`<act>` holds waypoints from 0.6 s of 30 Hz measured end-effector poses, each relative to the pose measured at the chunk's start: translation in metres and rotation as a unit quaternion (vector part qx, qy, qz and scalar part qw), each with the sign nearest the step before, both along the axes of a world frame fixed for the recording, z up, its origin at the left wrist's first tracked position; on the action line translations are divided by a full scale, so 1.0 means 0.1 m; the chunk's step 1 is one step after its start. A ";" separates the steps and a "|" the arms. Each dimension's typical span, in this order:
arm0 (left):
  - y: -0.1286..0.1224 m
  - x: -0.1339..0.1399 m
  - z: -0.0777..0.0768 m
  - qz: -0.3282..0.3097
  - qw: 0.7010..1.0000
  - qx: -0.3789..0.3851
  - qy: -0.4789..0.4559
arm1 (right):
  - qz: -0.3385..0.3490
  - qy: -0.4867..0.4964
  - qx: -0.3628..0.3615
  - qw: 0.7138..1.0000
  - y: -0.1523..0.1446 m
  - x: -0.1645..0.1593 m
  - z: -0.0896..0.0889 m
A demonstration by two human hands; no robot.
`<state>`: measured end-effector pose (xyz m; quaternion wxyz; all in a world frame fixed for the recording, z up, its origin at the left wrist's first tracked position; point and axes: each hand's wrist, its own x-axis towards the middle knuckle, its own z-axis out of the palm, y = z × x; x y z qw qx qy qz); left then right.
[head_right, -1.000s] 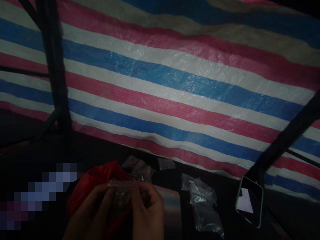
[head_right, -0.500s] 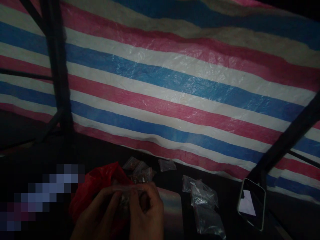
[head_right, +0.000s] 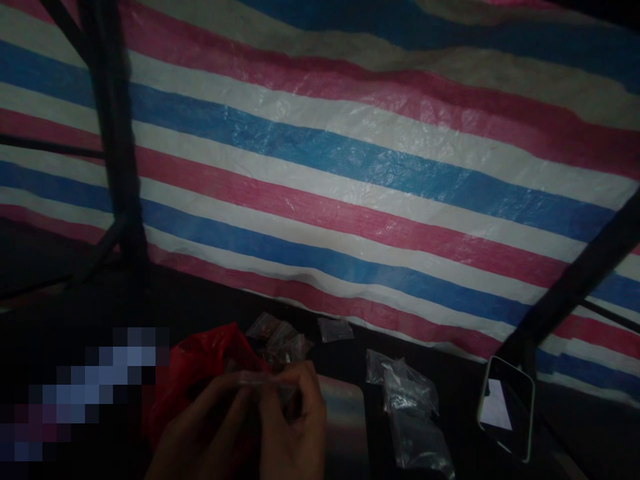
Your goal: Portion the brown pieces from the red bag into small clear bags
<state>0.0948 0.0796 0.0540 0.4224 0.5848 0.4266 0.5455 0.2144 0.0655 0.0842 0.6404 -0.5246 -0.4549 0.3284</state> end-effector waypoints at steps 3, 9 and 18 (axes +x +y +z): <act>-0.01 -0.01 0.03 -0.017 1.000 -0.019 -0.013 | 0.005 -0.017 -0.016 1.000 0.00 -0.02 -0.03; -0.02 -0.06 0.06 0.000 1.000 0.004 -0.018 | 0.019 -0.031 0.017 0.999 0.00 -0.05 -0.04; 0.05 -0.24 0.10 0.004 0.991 0.133 0.019 | 0.030 -0.119 0.036 0.992 0.01 -0.05 -0.12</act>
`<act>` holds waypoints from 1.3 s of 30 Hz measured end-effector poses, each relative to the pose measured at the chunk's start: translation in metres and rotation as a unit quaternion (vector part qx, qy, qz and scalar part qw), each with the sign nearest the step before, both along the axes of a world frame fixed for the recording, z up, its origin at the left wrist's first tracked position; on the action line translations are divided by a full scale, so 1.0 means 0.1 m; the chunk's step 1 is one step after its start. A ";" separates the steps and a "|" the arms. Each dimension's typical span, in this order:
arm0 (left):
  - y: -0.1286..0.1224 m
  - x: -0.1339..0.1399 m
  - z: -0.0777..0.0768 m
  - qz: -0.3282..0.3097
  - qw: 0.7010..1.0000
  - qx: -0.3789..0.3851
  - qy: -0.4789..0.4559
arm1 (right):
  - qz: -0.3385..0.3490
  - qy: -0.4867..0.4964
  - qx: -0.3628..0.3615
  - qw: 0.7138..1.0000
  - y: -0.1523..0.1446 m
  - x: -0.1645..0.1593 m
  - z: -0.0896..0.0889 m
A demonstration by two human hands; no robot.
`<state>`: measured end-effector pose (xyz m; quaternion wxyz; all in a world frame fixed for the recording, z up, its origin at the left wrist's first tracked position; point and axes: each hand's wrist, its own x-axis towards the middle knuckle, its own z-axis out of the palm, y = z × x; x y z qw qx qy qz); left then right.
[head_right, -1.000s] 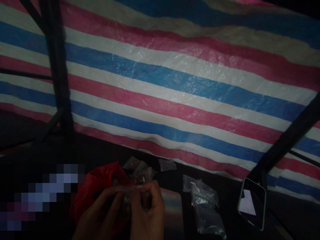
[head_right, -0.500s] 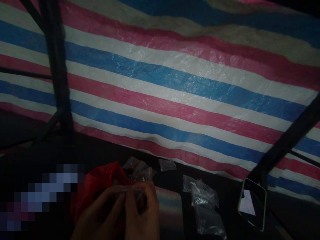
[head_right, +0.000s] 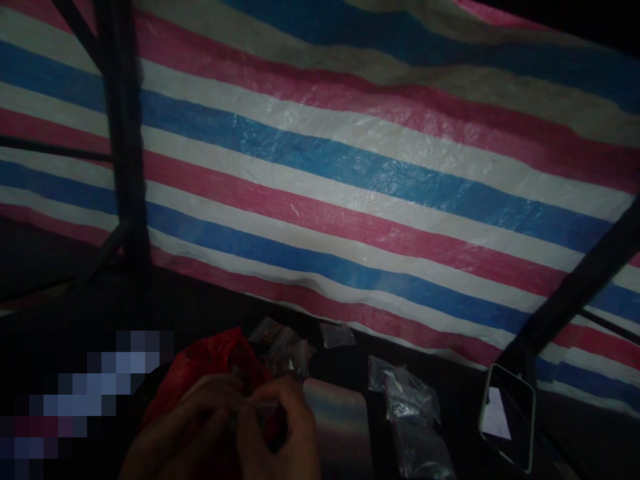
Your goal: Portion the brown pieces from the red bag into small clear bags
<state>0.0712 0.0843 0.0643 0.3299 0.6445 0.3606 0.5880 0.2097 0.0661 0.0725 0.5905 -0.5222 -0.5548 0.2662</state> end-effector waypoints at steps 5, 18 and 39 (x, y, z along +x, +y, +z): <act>0.05 0.01 -0.10 0.058 0.990 0.061 0.114 | -0.088 -0.070 -0.033 0.993 -0.02 0.30 0.16; 0.00 -0.09 -0.08 0.005 0.914 0.061 0.402 | -0.098 -0.455 -0.118 0.877 0.47 0.00 0.21; -0.09 0.07 0.07 -0.014 0.947 0.167 0.274 | -0.267 -0.470 -0.350 0.765 0.48 1.41 0.56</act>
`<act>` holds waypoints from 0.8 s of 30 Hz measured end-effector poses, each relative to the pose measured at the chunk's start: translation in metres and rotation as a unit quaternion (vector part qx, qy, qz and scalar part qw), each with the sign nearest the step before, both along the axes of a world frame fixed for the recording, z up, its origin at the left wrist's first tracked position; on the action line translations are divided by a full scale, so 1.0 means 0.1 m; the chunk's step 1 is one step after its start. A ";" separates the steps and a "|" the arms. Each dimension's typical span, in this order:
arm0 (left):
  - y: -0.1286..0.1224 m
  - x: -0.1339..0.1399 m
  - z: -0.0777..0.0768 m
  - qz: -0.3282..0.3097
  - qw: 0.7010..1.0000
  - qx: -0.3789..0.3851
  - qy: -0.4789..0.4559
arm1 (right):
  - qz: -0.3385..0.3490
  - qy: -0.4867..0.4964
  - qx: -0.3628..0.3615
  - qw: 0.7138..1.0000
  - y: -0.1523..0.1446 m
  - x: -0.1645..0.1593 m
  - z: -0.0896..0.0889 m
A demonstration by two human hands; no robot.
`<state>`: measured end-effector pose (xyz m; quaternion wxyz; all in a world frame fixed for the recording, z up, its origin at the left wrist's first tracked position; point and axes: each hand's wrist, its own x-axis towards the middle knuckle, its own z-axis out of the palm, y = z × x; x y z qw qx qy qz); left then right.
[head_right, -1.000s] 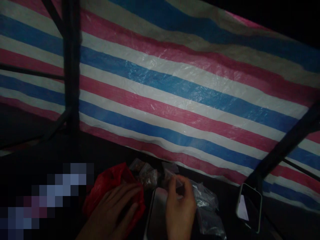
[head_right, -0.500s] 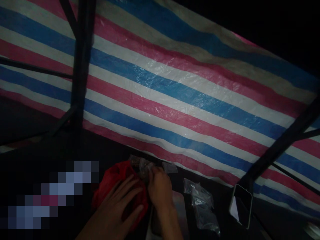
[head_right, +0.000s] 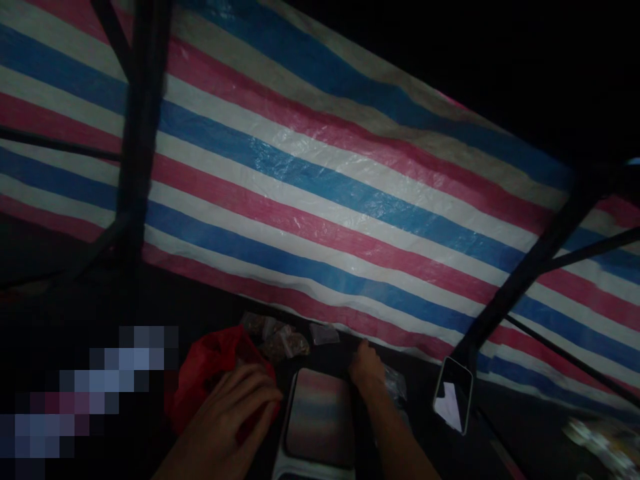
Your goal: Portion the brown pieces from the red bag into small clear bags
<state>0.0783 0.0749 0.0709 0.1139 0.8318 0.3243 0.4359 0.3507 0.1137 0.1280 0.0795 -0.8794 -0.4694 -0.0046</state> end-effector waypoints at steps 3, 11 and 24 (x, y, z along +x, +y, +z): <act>0.01 0.02 -0.09 0.033 0.999 0.024 -0.008 | 0.040 0.016 0.057 0.997 0.00 -0.11 0.14; 0.05 0.10 -0.22 0.084 0.995 0.014 -0.053 | 0.281 0.117 0.138 0.942 -0.45 -1.13 0.49; 0.00 -0.01 -0.13 0.033 0.987 -0.038 -0.155 | 0.305 0.364 0.145 0.868 -0.66 -1.42 0.50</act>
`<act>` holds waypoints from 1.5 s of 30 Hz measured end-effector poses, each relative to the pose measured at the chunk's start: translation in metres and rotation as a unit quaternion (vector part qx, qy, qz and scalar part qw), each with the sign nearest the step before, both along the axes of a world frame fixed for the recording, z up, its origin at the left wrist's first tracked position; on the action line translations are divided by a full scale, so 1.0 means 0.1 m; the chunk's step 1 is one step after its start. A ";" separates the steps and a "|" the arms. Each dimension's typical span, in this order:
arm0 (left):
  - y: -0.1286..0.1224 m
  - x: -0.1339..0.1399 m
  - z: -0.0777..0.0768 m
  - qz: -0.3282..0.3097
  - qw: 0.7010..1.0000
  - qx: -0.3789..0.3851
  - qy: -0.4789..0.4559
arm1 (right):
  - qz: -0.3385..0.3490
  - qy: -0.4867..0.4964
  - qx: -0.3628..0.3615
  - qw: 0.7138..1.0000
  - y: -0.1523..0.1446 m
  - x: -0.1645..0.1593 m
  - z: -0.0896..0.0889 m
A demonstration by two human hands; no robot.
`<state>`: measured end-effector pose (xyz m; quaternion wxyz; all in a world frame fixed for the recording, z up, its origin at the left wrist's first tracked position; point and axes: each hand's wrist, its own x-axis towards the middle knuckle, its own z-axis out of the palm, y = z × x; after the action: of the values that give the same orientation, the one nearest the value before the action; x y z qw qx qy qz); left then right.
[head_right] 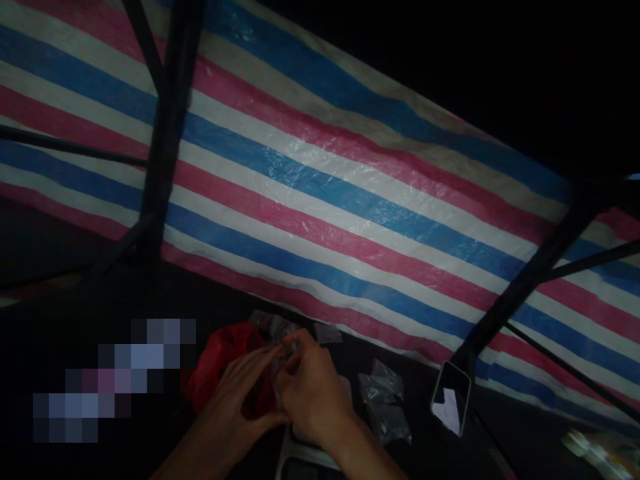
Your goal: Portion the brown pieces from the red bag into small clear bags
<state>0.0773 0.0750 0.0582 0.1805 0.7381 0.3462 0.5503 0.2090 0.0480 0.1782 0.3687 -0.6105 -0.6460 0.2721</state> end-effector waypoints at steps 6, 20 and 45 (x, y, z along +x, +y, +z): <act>-0.03 -0.07 0.03 0.002 0.999 -0.027 -0.023 | -0.015 0.009 0.019 1.000 -0.02 -0.07 0.04; -0.04 -0.14 0.16 -0.049 0.976 -0.138 -0.162 | 0.039 0.076 0.013 0.996 -0.01 -0.08 0.04; -0.03 -0.52 0.19 0.127 0.939 -0.186 -0.259 | 0.078 -0.327 -0.010 0.942 0.48 -0.24 -0.29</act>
<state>0.0250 0.0715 0.0768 0.3266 0.4733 0.4744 0.6666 0.1845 0.0962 0.1491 0.1080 -0.6171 -0.7740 0.0918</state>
